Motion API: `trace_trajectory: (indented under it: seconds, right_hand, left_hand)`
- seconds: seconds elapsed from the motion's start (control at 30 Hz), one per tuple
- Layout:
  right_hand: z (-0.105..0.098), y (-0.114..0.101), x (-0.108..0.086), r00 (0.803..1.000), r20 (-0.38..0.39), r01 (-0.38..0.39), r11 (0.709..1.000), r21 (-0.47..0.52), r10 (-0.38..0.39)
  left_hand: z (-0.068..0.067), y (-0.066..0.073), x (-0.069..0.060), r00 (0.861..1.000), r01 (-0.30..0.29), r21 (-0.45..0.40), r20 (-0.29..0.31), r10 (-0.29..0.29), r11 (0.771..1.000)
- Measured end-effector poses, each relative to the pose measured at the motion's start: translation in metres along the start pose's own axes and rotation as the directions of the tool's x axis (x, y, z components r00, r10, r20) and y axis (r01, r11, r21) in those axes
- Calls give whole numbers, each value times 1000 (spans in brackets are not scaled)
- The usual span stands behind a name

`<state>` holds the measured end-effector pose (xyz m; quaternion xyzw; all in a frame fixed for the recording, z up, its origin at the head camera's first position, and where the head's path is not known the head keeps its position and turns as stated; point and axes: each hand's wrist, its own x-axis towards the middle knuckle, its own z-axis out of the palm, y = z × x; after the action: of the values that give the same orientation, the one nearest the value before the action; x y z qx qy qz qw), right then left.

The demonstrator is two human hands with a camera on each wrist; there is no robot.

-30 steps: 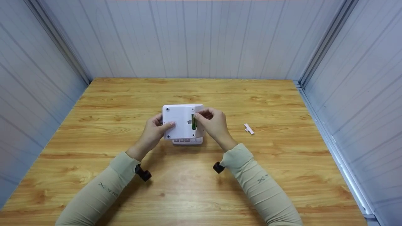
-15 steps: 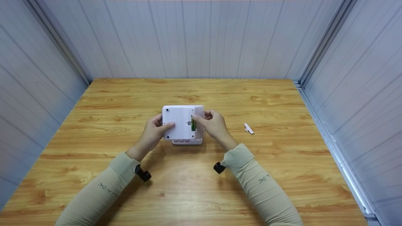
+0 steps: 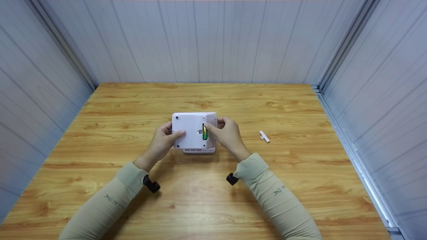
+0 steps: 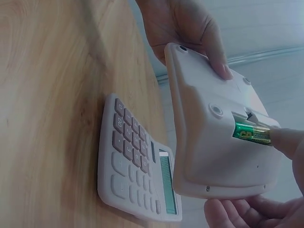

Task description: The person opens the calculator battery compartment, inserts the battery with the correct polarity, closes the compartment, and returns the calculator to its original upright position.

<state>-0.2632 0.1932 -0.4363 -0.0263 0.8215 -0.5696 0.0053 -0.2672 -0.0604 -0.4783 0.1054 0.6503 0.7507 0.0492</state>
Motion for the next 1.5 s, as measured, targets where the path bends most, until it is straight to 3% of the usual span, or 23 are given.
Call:
trace_trajectory:
  seconds: [0.23, 0.5, 0.77, 1.07, 1.5]
  right_hand:
    - [5, 3, -1, 998, -53, 37, 998, -42, -39]
    - [-1, 6, 1, 998, -36, 51, 997, -66, -54]
    - [-15, 6, 1, 996, -58, 65, 988, -142, -73]
    - [-36, 25, 5, 991, -112, 54, 981, -188, -76]
    - [-62, 38, 1, 989, -129, 42, 970, -241, -75]
  left_hand:
    - [0, 2, -2, 1000, 6, -16, 3, -6, 1000]
    - [0, 4, -1, 1000, 29, -14, 6, -29, 999]
    - [1, 6, -1, 999, 40, -16, 3, -40, 999]
    - [1, 5, -1, 999, 43, -8, 1, -43, 999]
    - [4, 5, -1, 999, 48, -17, -18, -48, 999]
